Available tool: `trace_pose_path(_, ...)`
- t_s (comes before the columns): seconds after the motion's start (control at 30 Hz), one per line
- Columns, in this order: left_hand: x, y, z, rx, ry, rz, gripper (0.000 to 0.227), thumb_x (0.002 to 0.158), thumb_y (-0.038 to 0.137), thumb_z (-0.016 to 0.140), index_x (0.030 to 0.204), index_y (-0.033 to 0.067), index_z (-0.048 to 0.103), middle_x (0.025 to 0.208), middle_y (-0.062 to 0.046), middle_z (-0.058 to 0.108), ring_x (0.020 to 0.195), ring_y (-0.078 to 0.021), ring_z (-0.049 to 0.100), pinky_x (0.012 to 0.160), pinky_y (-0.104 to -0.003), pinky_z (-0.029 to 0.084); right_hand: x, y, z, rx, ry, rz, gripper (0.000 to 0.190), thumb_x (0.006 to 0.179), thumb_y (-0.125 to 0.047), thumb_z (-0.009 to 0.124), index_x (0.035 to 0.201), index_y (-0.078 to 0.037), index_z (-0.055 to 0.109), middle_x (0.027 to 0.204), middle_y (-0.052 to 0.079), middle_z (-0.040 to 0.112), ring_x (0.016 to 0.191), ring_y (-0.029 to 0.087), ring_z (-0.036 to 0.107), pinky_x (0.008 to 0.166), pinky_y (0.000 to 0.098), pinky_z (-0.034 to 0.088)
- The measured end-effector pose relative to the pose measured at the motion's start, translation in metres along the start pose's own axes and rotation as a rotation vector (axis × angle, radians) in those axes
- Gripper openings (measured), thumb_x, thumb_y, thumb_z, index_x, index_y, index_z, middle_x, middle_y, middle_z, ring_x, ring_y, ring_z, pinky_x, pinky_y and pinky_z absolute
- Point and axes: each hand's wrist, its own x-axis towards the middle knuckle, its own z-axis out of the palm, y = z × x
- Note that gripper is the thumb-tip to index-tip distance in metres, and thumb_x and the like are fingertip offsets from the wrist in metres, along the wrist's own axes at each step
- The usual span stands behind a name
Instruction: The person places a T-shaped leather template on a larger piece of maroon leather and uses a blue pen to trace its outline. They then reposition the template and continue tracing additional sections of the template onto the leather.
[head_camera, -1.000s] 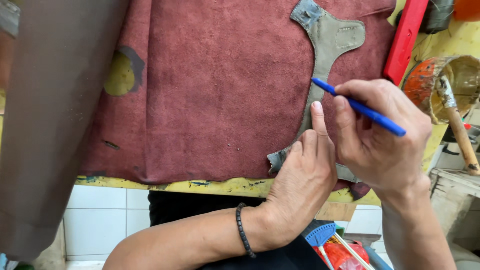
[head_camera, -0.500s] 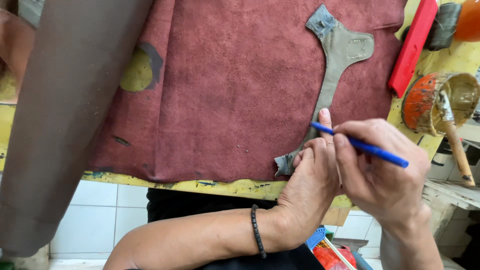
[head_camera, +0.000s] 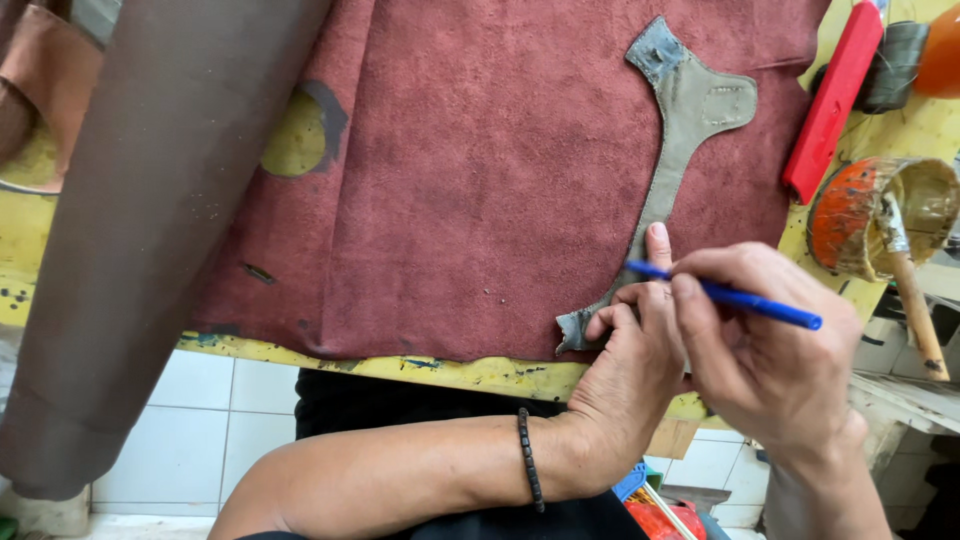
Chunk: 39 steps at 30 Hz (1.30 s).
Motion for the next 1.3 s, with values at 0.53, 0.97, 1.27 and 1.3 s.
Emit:
trace_pose_path(0.53, 0.0, -0.003, 0.001, 0.072, -0.042, 0.061, 0.056, 0.099, 0.007, 0.033, 0.151, -0.005, 0.051, 0.162, -0.03, 0.043, 0.089, -0.026, 0.047, 0.059, -0.034, 0.039, 0.014, 0.021, -0.004, -0.023, -0.027, 0.133, 0.011, 0.105, -0.009, 0.068, 0.098, -0.002, 0.072, 0.067, 0.003, 0.063, 0.047, 0.009, 0.047, 0.047, 0.0257, 0.034)
trace_pose_path(0.97, -0.015, -0.016, 0.007, -0.16, 0.173, -0.021, 0.051, 0.102, 0.011, 0.038, 0.148, -0.0029, 0.056, 0.159, -0.029, 0.045, 0.094, -0.0214, 0.053, 0.069, -0.026, 0.041, 0.015, 0.031, -0.001, -0.045, 0.091, 0.049, 0.01, 0.115, 0.0, 0.066, 0.107, 0.003, 0.072, 0.094, 0.009, 0.07, 0.064, 0.016, 0.052, 0.061, 0.0285, 0.04)
trace_pose_path(1.27, -0.036, -0.014, 0.003, -0.264, 0.225, -0.022, 0.045, 0.102, 0.006, 0.035, 0.135, -0.0044, 0.064, 0.132, -0.026, 0.058, 0.109, -0.0323, 0.057, 0.089, -0.032, 0.048, 0.006, 0.017, 0.003, -0.036, 0.094, -0.004, 0.007, 0.113, 0.005, 0.066, 0.108, 0.007, 0.071, 0.097, 0.016, 0.07, 0.071, 0.021, 0.056, 0.064, 0.0306, 0.042)
trace_pose_path(1.3, -0.036, -0.013, 0.003, -0.218, 0.195, 0.003, 0.048, 0.102, 0.008, 0.034, 0.138, -0.005, 0.063, 0.134, -0.026, 0.058, 0.113, -0.0325, 0.057, 0.089, -0.032, 0.046, 0.005, 0.015, 0.003, -0.038, 0.083, -0.035, 0.007, 0.111, 0.005, 0.066, 0.107, 0.009, 0.07, 0.096, 0.018, 0.071, 0.076, 0.025, 0.06, 0.068, 0.0329, 0.045)
